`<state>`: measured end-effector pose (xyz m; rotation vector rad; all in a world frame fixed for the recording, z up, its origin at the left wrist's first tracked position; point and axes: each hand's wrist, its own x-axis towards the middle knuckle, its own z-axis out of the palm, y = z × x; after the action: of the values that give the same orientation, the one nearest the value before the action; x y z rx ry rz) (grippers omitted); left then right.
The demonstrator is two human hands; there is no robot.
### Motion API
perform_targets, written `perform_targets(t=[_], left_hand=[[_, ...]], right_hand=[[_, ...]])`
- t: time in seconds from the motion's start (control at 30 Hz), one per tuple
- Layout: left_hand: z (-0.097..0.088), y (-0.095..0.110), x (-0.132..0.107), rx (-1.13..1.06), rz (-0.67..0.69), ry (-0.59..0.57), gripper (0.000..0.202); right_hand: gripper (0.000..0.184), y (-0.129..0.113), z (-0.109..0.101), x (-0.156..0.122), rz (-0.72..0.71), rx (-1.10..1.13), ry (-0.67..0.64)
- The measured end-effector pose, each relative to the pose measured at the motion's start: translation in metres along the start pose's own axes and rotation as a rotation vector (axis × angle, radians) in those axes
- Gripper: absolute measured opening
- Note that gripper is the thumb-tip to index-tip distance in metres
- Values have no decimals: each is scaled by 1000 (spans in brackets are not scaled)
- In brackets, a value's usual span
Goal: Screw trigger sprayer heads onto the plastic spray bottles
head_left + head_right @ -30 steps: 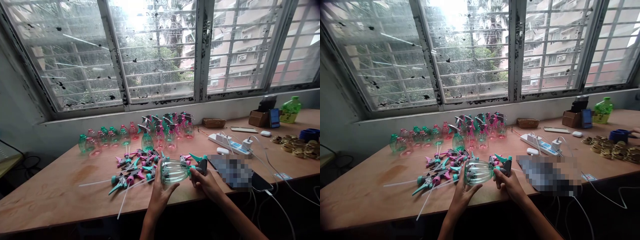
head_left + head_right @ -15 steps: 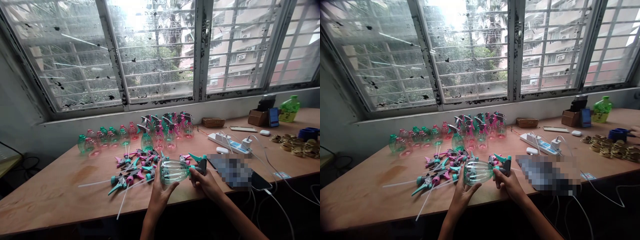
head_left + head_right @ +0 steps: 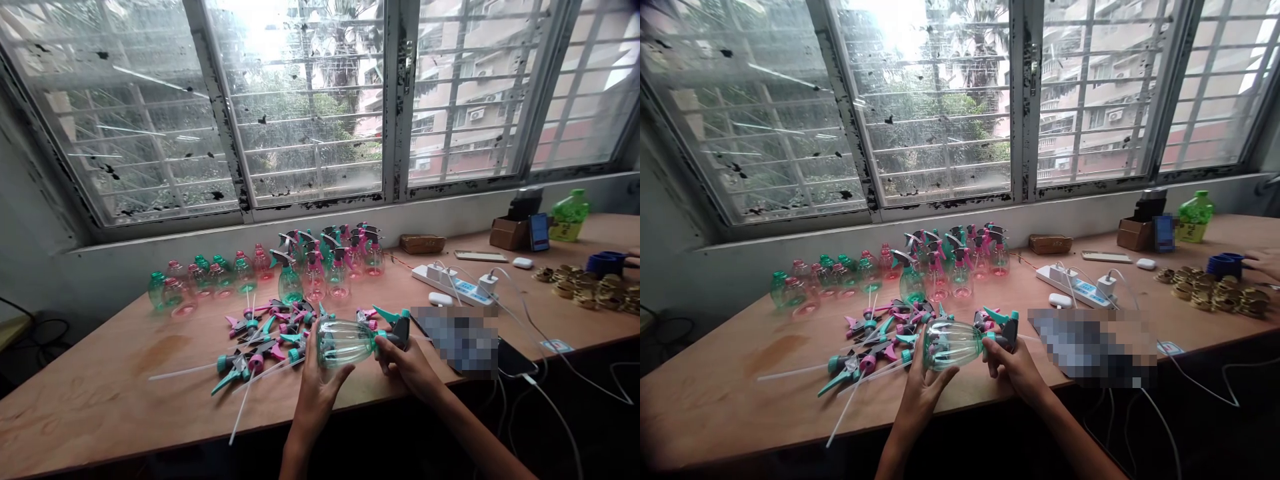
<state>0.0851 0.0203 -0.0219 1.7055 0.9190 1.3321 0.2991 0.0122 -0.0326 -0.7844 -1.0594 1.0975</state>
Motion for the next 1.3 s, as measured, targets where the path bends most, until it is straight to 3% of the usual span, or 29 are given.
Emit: perform_targets(t=[0.13,0.43,0.7,0.9,1.3], left_hand=[[1,0,2,120,54,22,91],[15,-4,-19,576,137,213,92],[6,3,-18,472,23,146,84],[6,-6,-16,431,50,175,80],[6,-1,-17,373,80,199,74]], right_hand=[[33,-2,2,-1,-5,-10,5],[38,-8,5,0,-3,-37,46],[36,-6,4,-1,11,-56,30],[40,-5,2,-1,10,-113,18],[42,-7,3,-1,35,-132,27]])
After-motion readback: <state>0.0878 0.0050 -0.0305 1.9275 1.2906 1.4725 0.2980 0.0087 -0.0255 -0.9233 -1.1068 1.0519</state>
